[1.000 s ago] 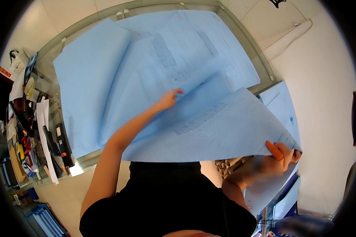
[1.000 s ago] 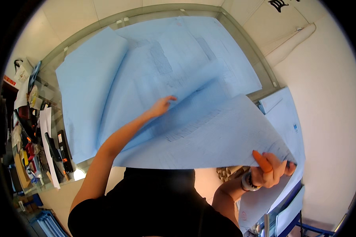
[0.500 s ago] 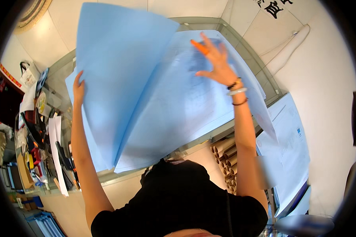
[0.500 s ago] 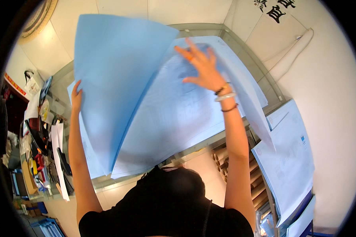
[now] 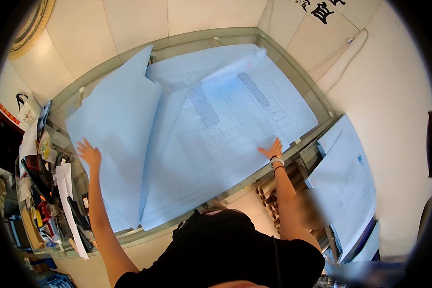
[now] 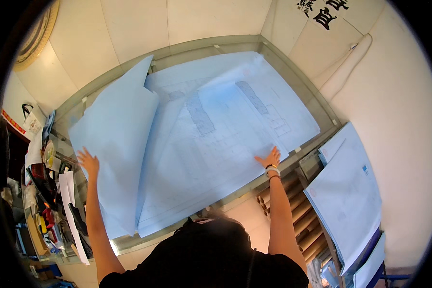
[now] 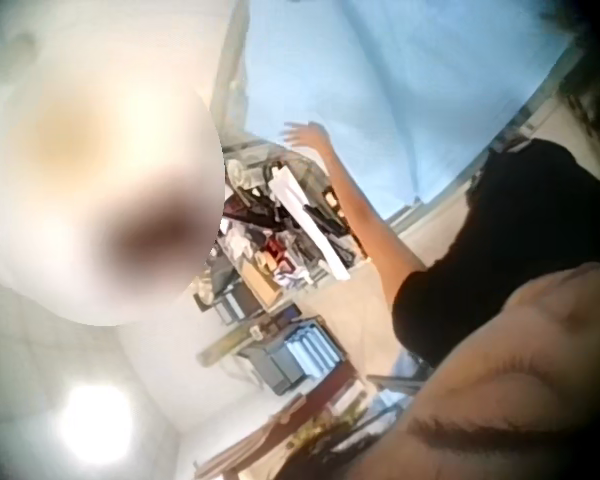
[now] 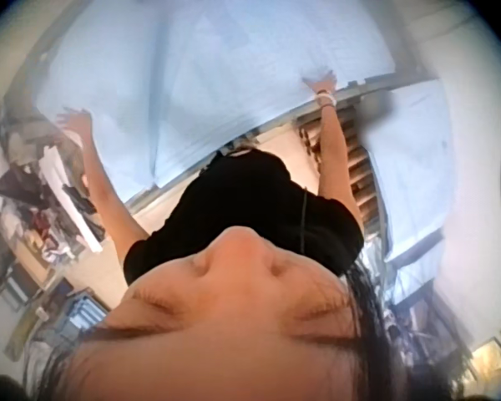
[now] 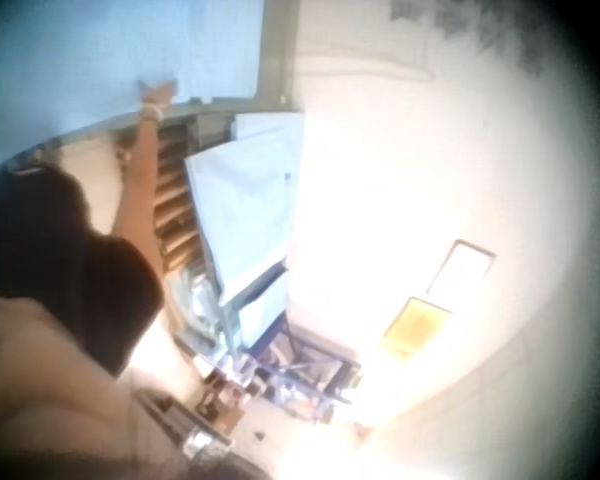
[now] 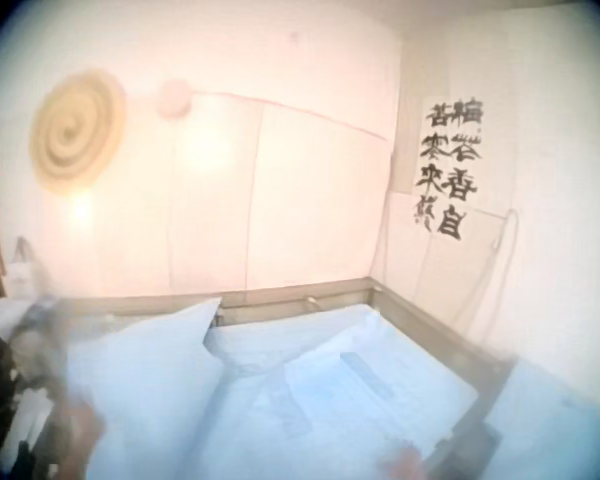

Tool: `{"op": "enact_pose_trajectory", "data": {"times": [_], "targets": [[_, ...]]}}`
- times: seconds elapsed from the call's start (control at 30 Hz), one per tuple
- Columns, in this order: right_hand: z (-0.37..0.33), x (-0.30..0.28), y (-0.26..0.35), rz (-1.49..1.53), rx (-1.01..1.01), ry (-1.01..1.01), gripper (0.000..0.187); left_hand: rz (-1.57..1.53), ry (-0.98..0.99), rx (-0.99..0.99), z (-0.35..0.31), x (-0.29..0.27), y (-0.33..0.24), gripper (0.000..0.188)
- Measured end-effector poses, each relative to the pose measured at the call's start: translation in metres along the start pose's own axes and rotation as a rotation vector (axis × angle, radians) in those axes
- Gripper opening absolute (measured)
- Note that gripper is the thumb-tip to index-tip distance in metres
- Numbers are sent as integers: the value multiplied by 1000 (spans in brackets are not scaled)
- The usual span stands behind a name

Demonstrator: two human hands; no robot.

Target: The person folds large blue blueprint sheets on a glass table. They smooth the paper, use a black handheld tool to press creases, and fold the sheets multiple times to reduce their size. The person handles the sheets by hand throughout the process.

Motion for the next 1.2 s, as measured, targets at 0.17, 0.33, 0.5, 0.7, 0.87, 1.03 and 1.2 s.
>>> {"op": "enact_pose_trajectory", "data": {"times": [0.17,0.33,0.5,0.7,0.87,1.03,1.2], "targets": [[1,10,-42,4,121,-12,121,-544,-2,666,-137,-62,-175,80],[-10,10,5,-139,-184,-270,91,-827,433,933,-292,-100,-283,80],[36,-9,27,403,-164,-206,49,-1092,657,1072,-370,-172,-394,78],[-42,-164,253,1498,-339,373,31,-1212,416,732,-258,-257,-438,63],[-87,-257,322,1867,-585,549,39,-1294,194,622,-143,-343,-394,55],[-17,-221,331,833,-1004,-95,54,-1568,-9,633,-100,-441,-307,52],[27,-208,341,332,-1105,-310,69,-1420,-382,529,-54,-483,-210,53]]}}
Point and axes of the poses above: each hand's wrist, its own z-axis towards the middle knuckle, its own x-axis out of the palm, y = z × x, the point moved 9 cm from there along z, towards the middle knuckle, and after that the axes turned 9 degrees about -y, right-handed, at the moved point
